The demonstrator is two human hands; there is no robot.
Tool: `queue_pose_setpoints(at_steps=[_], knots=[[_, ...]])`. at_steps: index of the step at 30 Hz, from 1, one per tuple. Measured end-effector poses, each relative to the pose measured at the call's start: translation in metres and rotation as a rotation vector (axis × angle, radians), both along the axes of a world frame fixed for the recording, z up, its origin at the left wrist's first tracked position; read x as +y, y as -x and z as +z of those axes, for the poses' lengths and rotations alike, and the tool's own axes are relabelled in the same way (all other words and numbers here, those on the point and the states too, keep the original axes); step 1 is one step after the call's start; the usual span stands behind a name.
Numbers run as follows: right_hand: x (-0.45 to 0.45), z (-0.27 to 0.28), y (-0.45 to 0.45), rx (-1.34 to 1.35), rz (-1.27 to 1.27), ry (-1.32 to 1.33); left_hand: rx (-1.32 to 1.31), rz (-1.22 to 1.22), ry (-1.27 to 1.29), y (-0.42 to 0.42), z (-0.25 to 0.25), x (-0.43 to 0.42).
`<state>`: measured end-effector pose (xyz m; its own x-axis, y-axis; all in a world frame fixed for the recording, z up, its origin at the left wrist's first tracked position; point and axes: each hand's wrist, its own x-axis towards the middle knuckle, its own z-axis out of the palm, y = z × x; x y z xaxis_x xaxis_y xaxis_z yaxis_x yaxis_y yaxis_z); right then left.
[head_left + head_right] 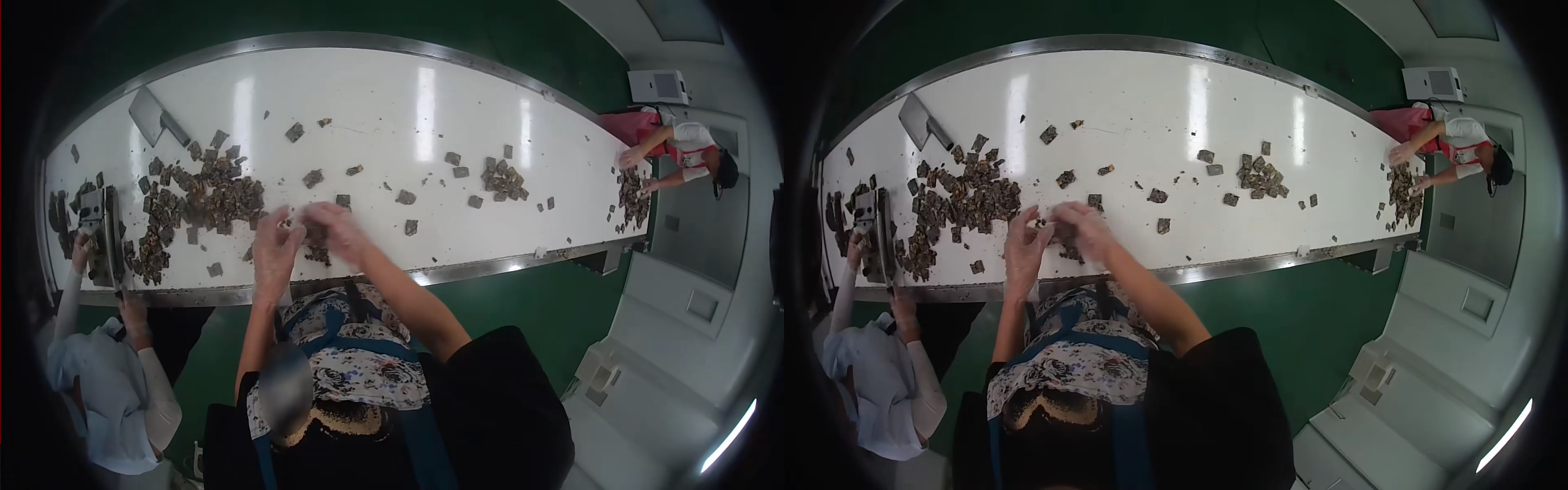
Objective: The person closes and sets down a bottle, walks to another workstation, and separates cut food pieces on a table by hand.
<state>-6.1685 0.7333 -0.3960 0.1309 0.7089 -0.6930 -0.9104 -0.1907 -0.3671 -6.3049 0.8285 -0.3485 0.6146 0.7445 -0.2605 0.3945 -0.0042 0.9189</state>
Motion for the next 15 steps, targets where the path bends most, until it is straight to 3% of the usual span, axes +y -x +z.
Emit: queue_pose_setpoints(at_steps=[2, 5, 6, 7, 8, 11, 12, 13, 15], knots=[[-0.035, -0.016, -0.042, -0.229, -0.048, 0.053, 0.010, 0.008, -0.145, 0.009, -0.017, 0.014], [-0.101, -0.029, -0.122, -0.963, 0.078, 0.491, 0.164, 0.107, -0.240, 0.039, -0.040, 0.038], [-0.133, -0.057, -0.152, -1.551, 0.213, 0.541, 0.214, 0.088, -0.369, 0.056, -0.052, 0.049], [-0.157, -0.064, -0.178, -1.851, 0.346, 0.600, 0.315, 0.114, -0.579, 0.075, -0.072, 0.054], [-0.165, -0.054, -0.193, -2.187, 0.499, 0.593, 0.356, 0.168, -0.598, 0.086, -0.073, 0.060], [-0.183, -0.024, -0.217, -2.248, 0.916, 0.610, 0.507, 0.213, -0.661, 0.106, -0.088, 0.074], [-0.233, -0.082, -0.272, -2.221, 0.711, 0.697, 0.545, 0.210, -0.688, 0.110, -0.085, 0.085], [-0.249, -0.069, -0.283, -2.261, 0.857, 0.835, 0.563, 0.188, -0.646, 0.105, -0.082, 0.090], [-0.213, -0.003, -0.258, -1.828, 0.758, 1.303, 0.591, 0.187, -0.629, 0.086, -0.075, 0.096]])
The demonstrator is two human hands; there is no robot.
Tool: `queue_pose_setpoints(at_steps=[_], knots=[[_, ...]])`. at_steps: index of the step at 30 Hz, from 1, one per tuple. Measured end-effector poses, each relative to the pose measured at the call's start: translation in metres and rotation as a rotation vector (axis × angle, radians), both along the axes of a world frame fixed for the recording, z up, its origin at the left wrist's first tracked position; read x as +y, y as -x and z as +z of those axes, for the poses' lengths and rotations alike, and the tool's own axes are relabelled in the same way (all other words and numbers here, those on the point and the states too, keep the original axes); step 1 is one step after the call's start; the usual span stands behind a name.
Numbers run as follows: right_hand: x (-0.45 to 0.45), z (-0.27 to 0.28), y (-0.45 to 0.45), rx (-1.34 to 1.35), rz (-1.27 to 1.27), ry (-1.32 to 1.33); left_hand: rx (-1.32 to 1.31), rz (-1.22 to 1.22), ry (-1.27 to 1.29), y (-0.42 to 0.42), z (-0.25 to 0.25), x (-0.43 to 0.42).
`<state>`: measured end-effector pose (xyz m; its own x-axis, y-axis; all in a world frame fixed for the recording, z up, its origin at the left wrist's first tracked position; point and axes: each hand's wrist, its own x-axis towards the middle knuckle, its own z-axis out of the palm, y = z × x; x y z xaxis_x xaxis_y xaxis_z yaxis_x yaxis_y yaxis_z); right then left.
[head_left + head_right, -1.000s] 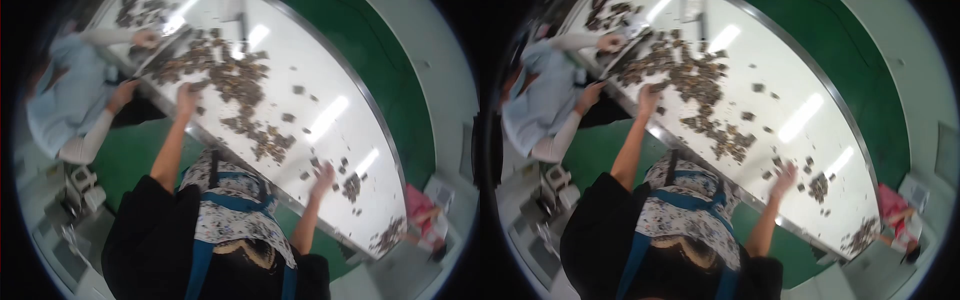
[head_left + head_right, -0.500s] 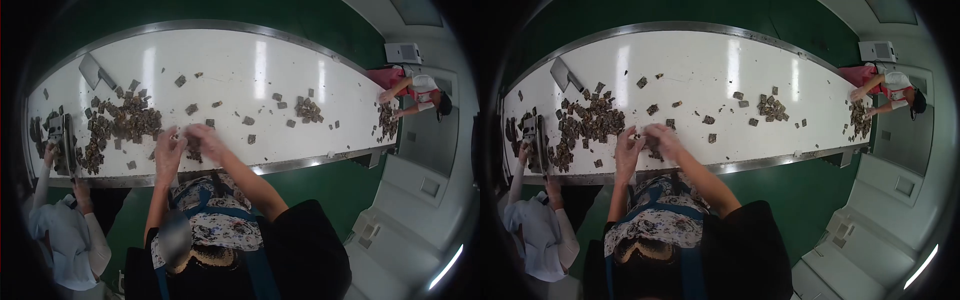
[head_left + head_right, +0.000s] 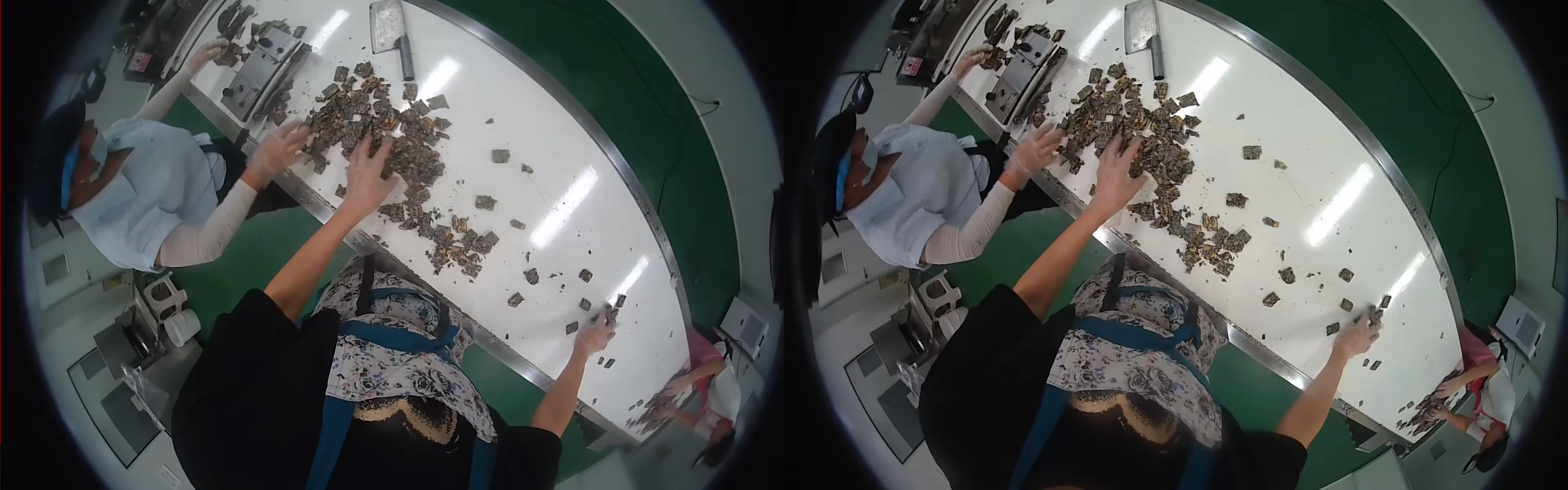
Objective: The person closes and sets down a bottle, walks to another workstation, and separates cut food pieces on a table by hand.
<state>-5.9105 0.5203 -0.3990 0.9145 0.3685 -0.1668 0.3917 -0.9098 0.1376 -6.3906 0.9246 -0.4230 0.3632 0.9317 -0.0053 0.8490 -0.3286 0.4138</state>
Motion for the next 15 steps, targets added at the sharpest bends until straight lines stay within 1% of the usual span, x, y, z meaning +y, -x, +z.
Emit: queue_pose_setpoints(at_steps=[1, 3, 4, 6, 7, 8, 9, 10, 12, 13, 14, 15], knots=[[0.003, -0.002, -0.003, -0.001, 0.008, 0.004, 0.006, 0.049, 0.015, -0.011, 0.003, 0.003], [0.003, -0.010, -0.007, -0.202, 0.174, 0.066, -0.087, 0.122, 0.003, -0.027, -0.010, -0.002], [0.009, -0.017, 0.000, -0.170, 0.265, -0.059, -0.106, 0.119, -0.067, -0.034, -0.021, -0.010], [0.051, -0.012, 0.031, 0.000, 0.326, -0.132, -0.069, -0.084, -0.057, -0.048, -0.001, -0.035], [0.068, -0.020, 0.050, 0.044, 0.419, -0.232, -0.032, -0.173, -0.065, -0.055, 0.009, -0.046], [0.085, -0.029, 0.072, 0.086, 0.510, -0.334, -0.192, -0.235, -0.055, -0.051, 0.001, -0.053], [0.109, -0.026, 0.101, 0.161, 0.568, -0.432, -0.353, -0.298, -0.044, -0.044, -0.010, -0.057], [0.132, -0.020, 0.131, 0.237, 0.624, -0.528, -0.393, -0.264, -0.089, -0.041, -0.012, -0.060], [0.176, -0.014, 0.179, 0.350, 0.740, -0.606, -0.471, -0.053, 0.113, -0.022, -0.041, -0.061], [0.199, -0.003, 0.201, 0.379, 0.812, -0.576, -0.445, -0.036, 0.081, -0.009, -0.045, -0.056], [0.214, -0.006, 0.219, 0.361, 0.845, -0.578, -0.479, 0.064, 0.179, -0.001, -0.043, -0.054], [0.230, -0.008, 0.234, 0.393, 0.868, -0.646, -0.512, 0.165, 0.275, 0.004, -0.037, -0.051]])
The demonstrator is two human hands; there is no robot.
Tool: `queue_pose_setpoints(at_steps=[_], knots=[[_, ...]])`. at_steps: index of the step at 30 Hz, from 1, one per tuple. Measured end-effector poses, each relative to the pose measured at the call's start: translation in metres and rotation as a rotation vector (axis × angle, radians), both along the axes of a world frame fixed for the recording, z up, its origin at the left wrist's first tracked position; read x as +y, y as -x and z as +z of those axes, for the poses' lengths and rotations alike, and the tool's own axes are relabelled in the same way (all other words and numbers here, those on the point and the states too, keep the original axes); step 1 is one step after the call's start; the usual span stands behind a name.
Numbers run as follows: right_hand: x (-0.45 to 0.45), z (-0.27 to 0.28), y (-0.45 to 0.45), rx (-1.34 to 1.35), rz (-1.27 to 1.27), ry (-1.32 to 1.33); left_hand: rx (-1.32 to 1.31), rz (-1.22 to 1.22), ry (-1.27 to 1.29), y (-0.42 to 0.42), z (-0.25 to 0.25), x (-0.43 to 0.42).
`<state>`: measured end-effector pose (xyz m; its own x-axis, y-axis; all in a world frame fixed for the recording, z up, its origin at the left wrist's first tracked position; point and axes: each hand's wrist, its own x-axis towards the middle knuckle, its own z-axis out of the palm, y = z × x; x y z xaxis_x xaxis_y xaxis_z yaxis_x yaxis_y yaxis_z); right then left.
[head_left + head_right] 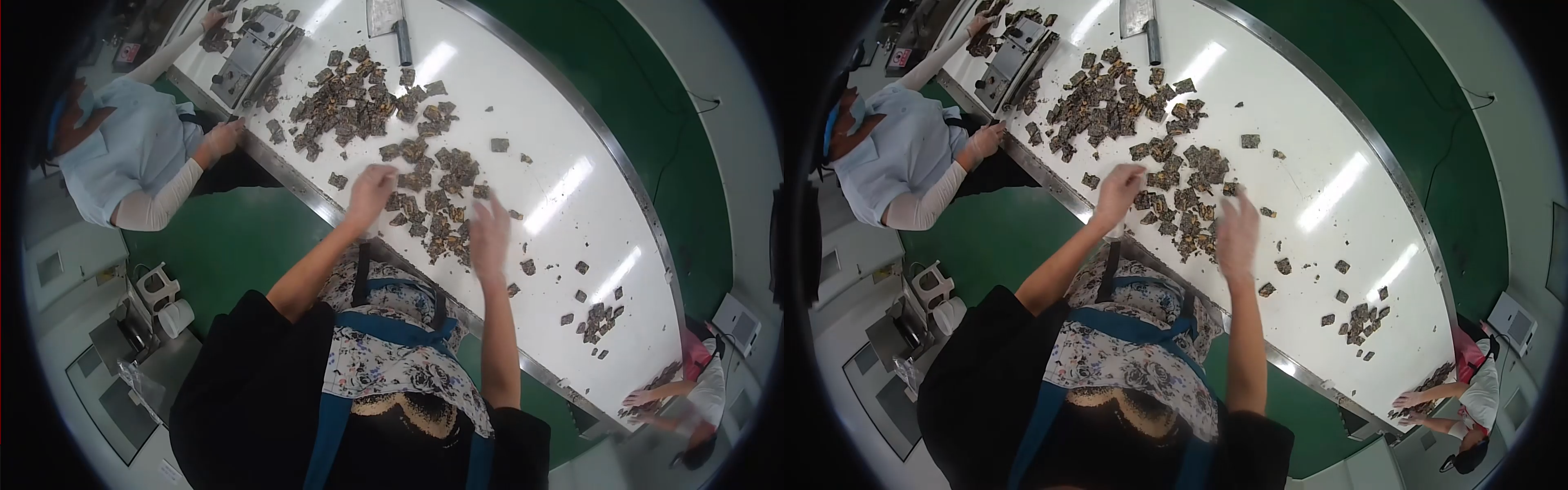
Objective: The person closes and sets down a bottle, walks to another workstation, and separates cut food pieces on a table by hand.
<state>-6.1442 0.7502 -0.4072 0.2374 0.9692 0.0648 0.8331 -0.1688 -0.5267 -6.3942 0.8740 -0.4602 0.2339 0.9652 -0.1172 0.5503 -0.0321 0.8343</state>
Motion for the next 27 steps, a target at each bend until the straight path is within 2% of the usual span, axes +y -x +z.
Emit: queue_pose_setpoints(at_steps=[2, 3, 6, 8, 11, 13, 15, 16, 17, 18, 19, 20, 22, 23, 24, 25, 26, 27], knots=[[0.028, -0.002, 0.018, 0.107, 0.062, -0.075, 0.069, 0.026, -0.033, -0.002, 0.015, 0.011], [0.039, -0.001, 0.024, 0.164, 0.098, -0.094, 0.001, 0.021, 0.007, -0.008, 0.025, 0.015], [0.067, -0.003, 0.038, 0.061, 0.230, -0.131, -0.097, -0.060, 0.030, -0.025, 0.032, 0.021], [0.079, -0.014, 0.043, -0.016, 0.330, -0.163, 0.199, -0.201, -0.128, -0.036, 0.030, 0.019], [0.082, -0.025, 0.048, -0.154, 0.375, -0.042, 0.216, -0.299, -0.148, -0.028, 0.023, 0.007], [0.079, -0.023, 0.047, -0.115, 0.323, -0.063, 0.260, -0.357, -0.185, -0.018, 0.021, 0.001], [0.070, -0.018, 0.044, -0.073, 0.269, -0.083, 0.014, -0.105, 0.194, -0.009, 0.024, -0.003], [0.063, -0.014, 0.039, 0.059, 0.163, -0.119, 0.013, -0.103, 0.195, -0.001, 0.020, 0.001], [0.055, -0.010, 0.038, 0.192, 0.056, -0.150, -0.366, 0.126, 0.494, 0.008, 0.014, 0.007], [0.048, -0.008, 0.039, 0.405, -0.090, 0.003, -0.748, 0.361, 0.783, 0.016, 0.007, 0.010], [0.045, -0.007, 0.040, 0.406, -0.088, 0.004, -0.882, 0.345, 0.841, 0.020, 0.014, 0.016], [0.044, -0.007, 0.042, 0.553, -0.135, 0.039, -0.881, 0.345, 0.839, 0.019, 0.019, 0.023], [0.044, -0.006, 0.047, 0.848, -0.228, 0.109, -0.446, 0.309, 0.626, 0.009, 0.024, 0.037], [0.048, -0.007, 0.050, 0.849, -0.227, 0.109, -0.105, 0.157, 0.304, 0.002, 0.021, 0.040], [0.057, -0.009, 0.052, 0.613, -0.108, 0.021, -0.105, 0.159, 0.304, -0.004, 0.020, 0.043], [0.068, -0.010, 0.054, 0.376, 0.008, -0.067, 0.182, 0.061, 0.054, -0.010, 0.019, 0.047], [0.079, -0.009, 0.055, 0.244, 0.080, -0.116, 0.466, -0.040, -0.200, -0.013, 0.020, 0.049], [0.086, -0.009, 0.058, 0.243, 0.079, -0.119, 0.465, -0.040, -0.204, -0.016, 0.022, 0.048]])
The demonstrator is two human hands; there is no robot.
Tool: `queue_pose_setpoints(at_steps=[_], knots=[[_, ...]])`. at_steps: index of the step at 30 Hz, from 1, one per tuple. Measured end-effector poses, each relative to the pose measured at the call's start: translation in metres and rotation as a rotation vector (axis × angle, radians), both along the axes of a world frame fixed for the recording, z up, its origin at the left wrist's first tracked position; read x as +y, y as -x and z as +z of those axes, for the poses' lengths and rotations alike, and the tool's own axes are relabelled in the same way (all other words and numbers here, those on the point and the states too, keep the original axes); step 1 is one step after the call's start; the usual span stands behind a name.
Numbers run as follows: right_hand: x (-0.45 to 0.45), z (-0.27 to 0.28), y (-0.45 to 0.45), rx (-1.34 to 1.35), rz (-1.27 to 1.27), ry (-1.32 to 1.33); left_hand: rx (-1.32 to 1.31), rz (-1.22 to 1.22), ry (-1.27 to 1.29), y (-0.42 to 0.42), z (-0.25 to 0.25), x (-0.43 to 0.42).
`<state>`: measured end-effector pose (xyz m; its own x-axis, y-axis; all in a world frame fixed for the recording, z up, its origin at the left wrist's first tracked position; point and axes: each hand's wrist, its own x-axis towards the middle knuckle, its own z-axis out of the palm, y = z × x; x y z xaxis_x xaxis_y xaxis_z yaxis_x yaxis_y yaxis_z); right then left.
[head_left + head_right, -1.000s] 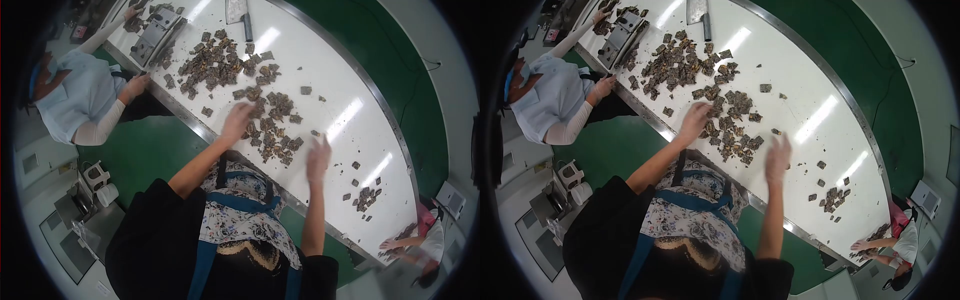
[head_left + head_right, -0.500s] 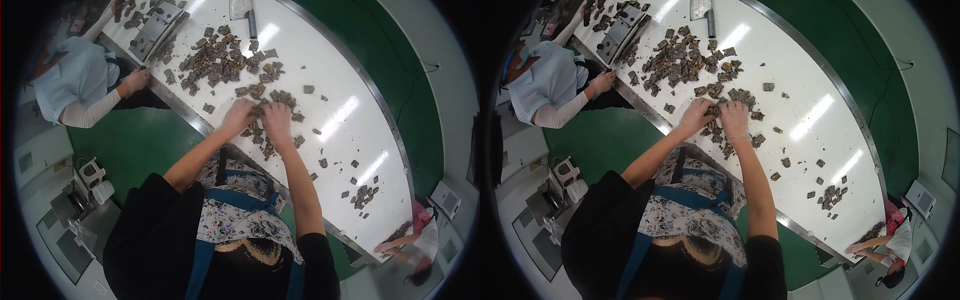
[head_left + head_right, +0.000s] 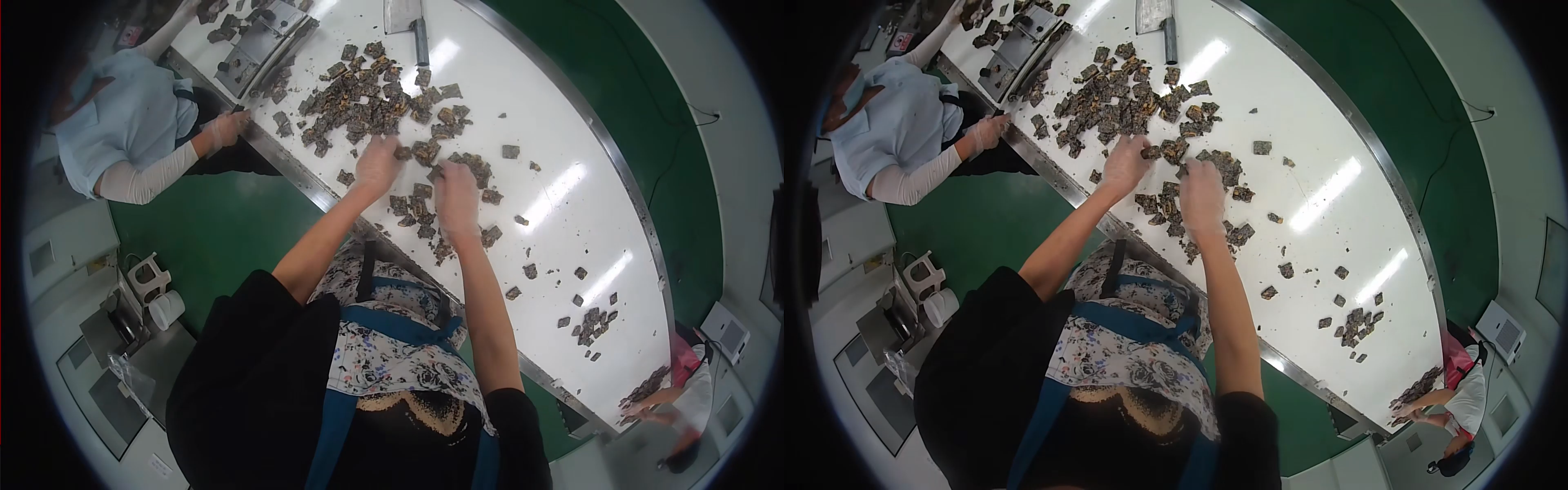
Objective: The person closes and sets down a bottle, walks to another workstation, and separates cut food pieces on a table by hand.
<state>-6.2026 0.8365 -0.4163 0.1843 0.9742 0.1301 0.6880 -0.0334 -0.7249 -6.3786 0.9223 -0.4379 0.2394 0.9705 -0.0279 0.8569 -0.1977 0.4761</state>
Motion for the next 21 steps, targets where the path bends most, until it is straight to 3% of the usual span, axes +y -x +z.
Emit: queue_pose_setpoints(at_steps=[3, 4, 7, 11, 13, 14, 16, 18, 20, 21], knots=[[0.019, -0.019, 0.003, -0.460, 0.152, 0.237, -0.005, 0.013, 0.089, -0.003, 0.012, 0.000], [0.019, -0.017, 0.003, -0.456, 0.149, 0.236, -0.001, 0.009, 0.087, 0.006, 0.004, -0.002], [0.015, -0.013, 0.000, -0.440, 0.159, 0.196, -0.399, 0.121, 0.215, 0.022, -0.018, -0.016], [0.000, -0.007, -0.003, -0.203, 0.101, 0.128, -0.653, 0.146, 0.459, 0.014, -0.003, -0.013], [-0.007, -0.001, -0.004, -0.118, 0.032, 0.048, -0.506, -0.080, 0.412, -0.001, 0.014, 0.004], [-0.008, 0.000, -0.007, 0.037, -0.019, 0.108, -0.412, -0.213, 0.264, -0.006, 0.014, 0.012], [-0.011, -0.001, -0.009, 0.189, -0.072, 0.170, -0.282, -0.224, 0.219, -0.014, 0.017, 0.018], [-0.012, -0.008, -0.012, 0.765, -0.259, 0.329, -0.157, -0.241, 0.167, -0.020, 0.017, 0.018], [-0.013, -0.004, -0.016, 0.780, -0.294, 0.418, -0.266, -0.108, 0.003, -0.013, 0.011, 0.003], [-0.013, 0.005, -0.015, 1.034, -0.375, 0.454, -0.281, -0.036, 0.032, -0.010, 0.011, -0.005]])
